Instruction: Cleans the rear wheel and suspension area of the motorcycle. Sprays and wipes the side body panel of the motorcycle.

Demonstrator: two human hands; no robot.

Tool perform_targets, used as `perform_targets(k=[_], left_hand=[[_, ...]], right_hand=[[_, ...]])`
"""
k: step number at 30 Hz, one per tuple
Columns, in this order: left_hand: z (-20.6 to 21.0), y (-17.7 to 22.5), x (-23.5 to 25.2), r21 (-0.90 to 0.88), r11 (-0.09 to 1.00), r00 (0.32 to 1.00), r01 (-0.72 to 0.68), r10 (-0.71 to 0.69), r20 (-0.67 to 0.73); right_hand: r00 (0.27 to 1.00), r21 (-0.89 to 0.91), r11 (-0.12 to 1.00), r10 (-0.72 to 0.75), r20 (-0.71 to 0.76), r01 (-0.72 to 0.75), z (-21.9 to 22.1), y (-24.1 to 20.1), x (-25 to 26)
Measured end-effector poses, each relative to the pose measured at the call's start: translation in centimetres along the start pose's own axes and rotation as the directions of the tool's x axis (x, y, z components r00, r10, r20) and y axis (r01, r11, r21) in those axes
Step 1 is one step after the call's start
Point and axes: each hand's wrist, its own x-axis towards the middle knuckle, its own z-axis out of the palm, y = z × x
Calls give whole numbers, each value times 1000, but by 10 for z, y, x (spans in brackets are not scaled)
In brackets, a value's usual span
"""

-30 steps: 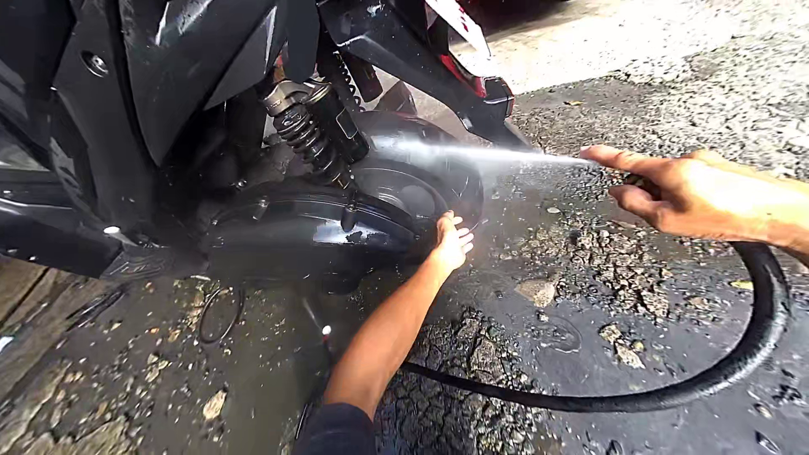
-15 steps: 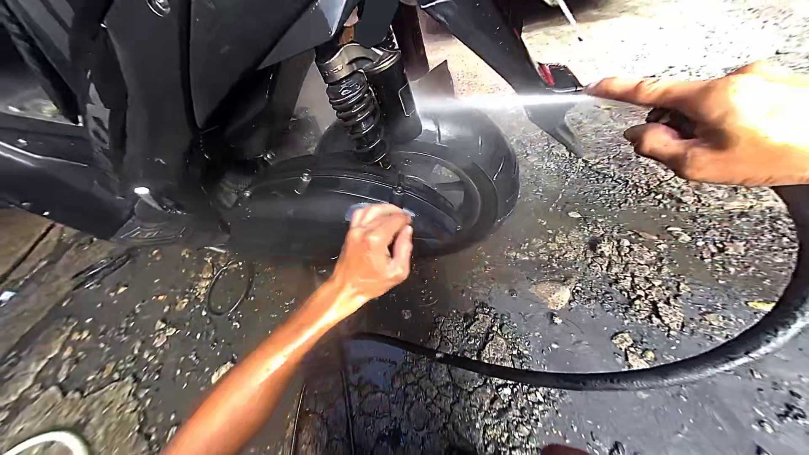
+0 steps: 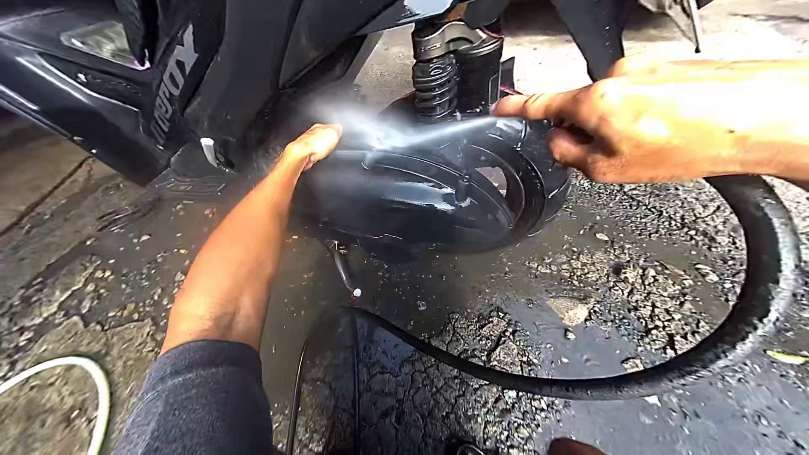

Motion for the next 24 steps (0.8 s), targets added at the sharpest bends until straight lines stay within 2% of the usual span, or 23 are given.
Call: perform_targets(k=[2, 5, 8, 11, 13, 17, 20, 24], left_hand=[[0, -28, -1, -85, 996, 999, -33, 30, -35], [2, -65, -4, -193, 981, 995, -14, -6, -102], [13, -106, -11, -362, 931, 970, 49, -131, -205], [43, -157, -17, -554, 832, 939, 27, -211, -270], [69, -180, -24, -610, 792, 926, 9, -237, -294], [101, -188, -38, -558, 829, 921, -39, -187, -341], [106, -188, -47, -580, 813, 929, -55, -171, -328], [121, -183, -49, -663, 748, 881, -31, -293, -371]], right_hand=[[998, -20, 999, -24, 51, 25, -3, -12, 16], [995, -17, 996, -91, 38, 91, -5, -21, 38], [985, -21, 985, -174, -6, 174, -5, -31, 54], [976, -27, 976, -216, 3, 216, -5, -45, 75], [971, -44, 971, -236, 23, 237, -3, -52, 94], [971, -42, 972, -229, 70, 232, 0, -55, 137], [952, 19, 979, -200, 231, 201, -19, -58, 177], [921, 89, 961, -276, 276, 261, -22, -59, 228]])
